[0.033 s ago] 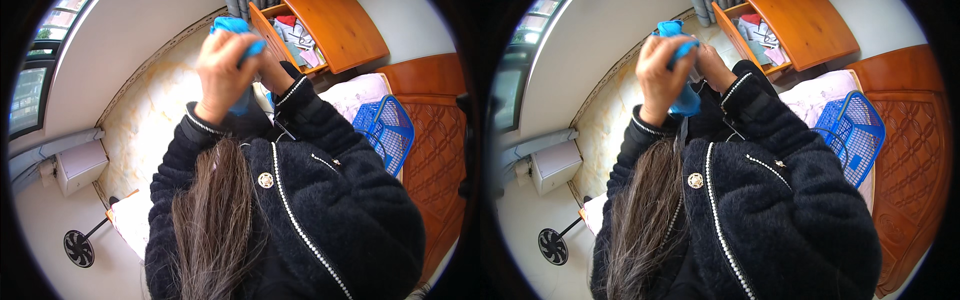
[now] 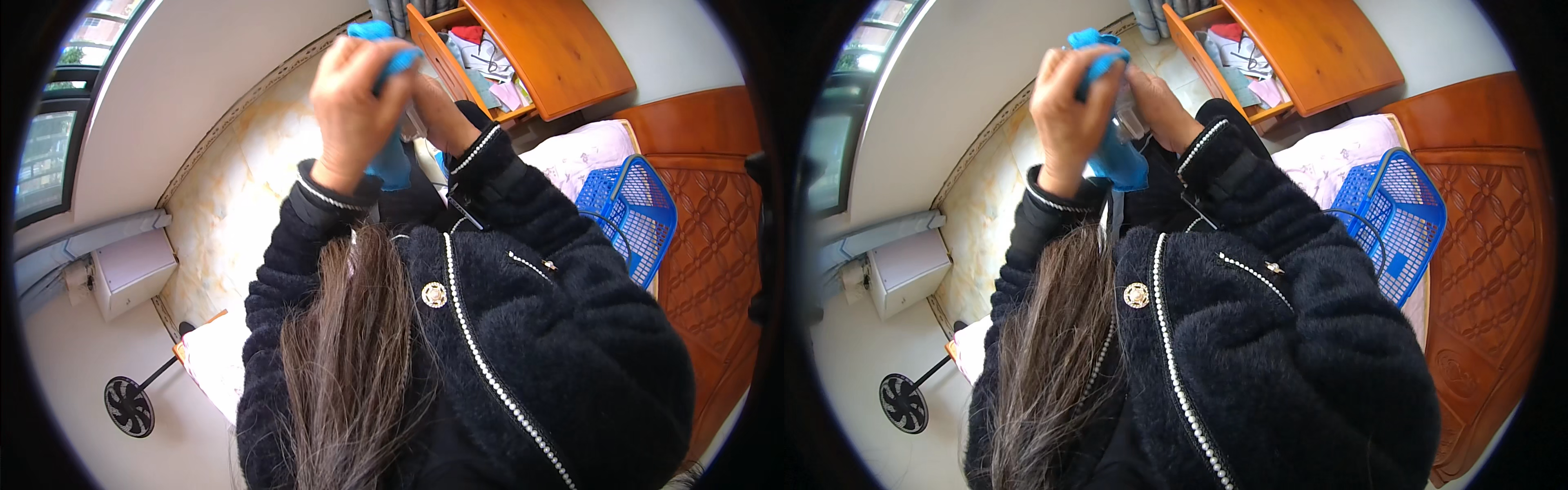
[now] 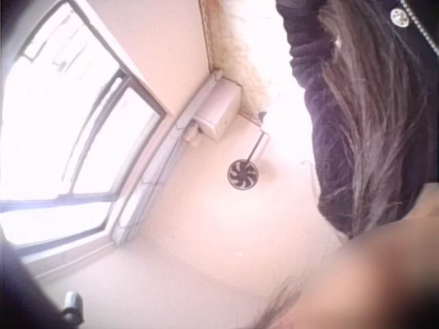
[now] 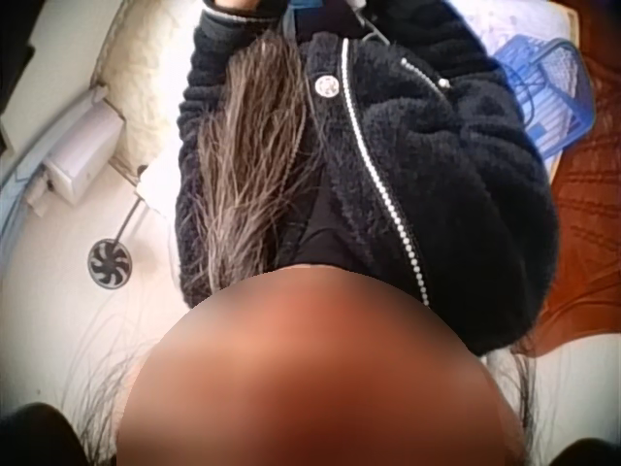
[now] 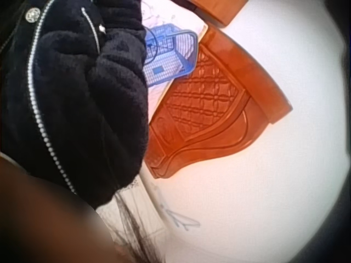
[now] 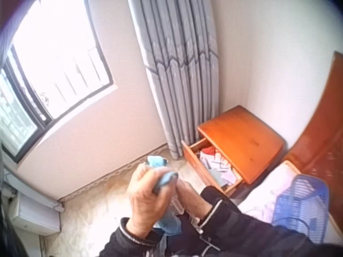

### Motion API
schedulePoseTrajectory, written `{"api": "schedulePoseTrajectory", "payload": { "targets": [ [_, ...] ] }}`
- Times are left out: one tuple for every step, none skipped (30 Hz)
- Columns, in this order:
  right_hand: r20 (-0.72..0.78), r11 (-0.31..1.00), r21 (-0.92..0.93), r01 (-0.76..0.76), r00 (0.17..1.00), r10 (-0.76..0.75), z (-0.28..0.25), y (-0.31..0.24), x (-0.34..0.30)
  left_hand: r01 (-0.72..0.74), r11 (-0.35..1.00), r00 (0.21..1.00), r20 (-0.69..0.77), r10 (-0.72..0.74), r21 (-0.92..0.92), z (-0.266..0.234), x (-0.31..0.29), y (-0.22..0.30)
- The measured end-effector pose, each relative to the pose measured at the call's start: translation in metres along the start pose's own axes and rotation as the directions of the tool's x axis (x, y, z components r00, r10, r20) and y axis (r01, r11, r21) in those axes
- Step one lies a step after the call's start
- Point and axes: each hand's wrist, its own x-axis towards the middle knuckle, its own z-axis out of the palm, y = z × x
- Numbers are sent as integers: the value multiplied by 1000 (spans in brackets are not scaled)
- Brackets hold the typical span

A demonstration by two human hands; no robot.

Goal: The person wipes the top of a wooden nightstand with a blue cloth, opens a drawer, removes a small plastic container, wipes it with the cloth, places it back, and continues wiping the nightstand surfaces.

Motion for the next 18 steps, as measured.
{"api": "schedulePoseTrajectory", "payload": {
  "targets": [
    [-1, 997, 1, -83, 997, 83, 4, -3, 0, 67, 996, 997, -40, -69, -64, -1, 9, -11],
    [15, 996, 15, -89, 996, 89, 6, -7, -4, 124, 984, 988, -73, -134, -131, -2, 18, -22],
    [18, 993, 48, -108, 994, 107, 9, -11, -8, 193, 965, 978, -45, -204, -179, -3, 23, -28],
    [68, 992, 95, -86, 995, 79, 11, -14, -11, 329, 923, 942, 6, -334, -202, -4, 23, -30],
    [79, 993, 94, -78, 994, 71, 13, -17, -12, 275, 956, 961, -9, -277, -99, -5, 22, -31],
    [34, 991, 65, -119, 993, 117, 13, -19, -12, 234, 965, 970, -35, -240, -118, -6, 15, -25],
    [13, 991, 38, -132, 991, 132, 13, -19, -14, 135, 981, 986, -83, -148, -140, -5, 8, -19],
    [9, 989, 40, -140, 990, 140, 13, -19, -14, 85, 987, 988, -116, -101, -139, -4, -2, -11],
    [5, 988, 42, -148, 989, 148, 12, -17, -14, 68, 985, 992, -94, -84, -161, -4, -10, -3],
    [21, 987, 72, -145, 989, 144, 11, -14, -15, 115, 981, 986, -105, -132, -154, -3, -17, 4],
    [41, 984, 102, -143, 989, 140, 11, -11, -13, 57, 991, 992, -103, -69, -122, -2, -19, 7],
    [37, 980, 128, -150, 989, 147, 10, -7, -12, 50, 995, 995, -83, -57, -83, 0, -20, 10],
    [107, 962, 203, -183, 981, 164, 8, -4, -12, 49, 996, 998, -23, -51, -76, 3, -24, 16],
    [102, 949, 255, -184, 981, 162, 7, 0, -13, -19, 993, 1000, 20, 21, -118, 6, -26, 19],
    [96, 934, 306, -183, 982, 161, 4, 3, -15, -58, 992, 998, 16, 60, -108, 8, -22, 16],
    [93, 917, 343, -201, 979, 180, 1, 6, -17, -89, 990, 996, 18, 91, -108, 12, -21, 15],
    [3, 948, 239, -209, 977, 214, -3, 9, -18, -42, 994, 999, -14, 41, -104, 13, -15, 9],
    [149, 911, 336, -238, 969, 198, -8, 12, -16, -21, 994, 999, -52, 15, -112, 13, -9, 0]
  ]
}}
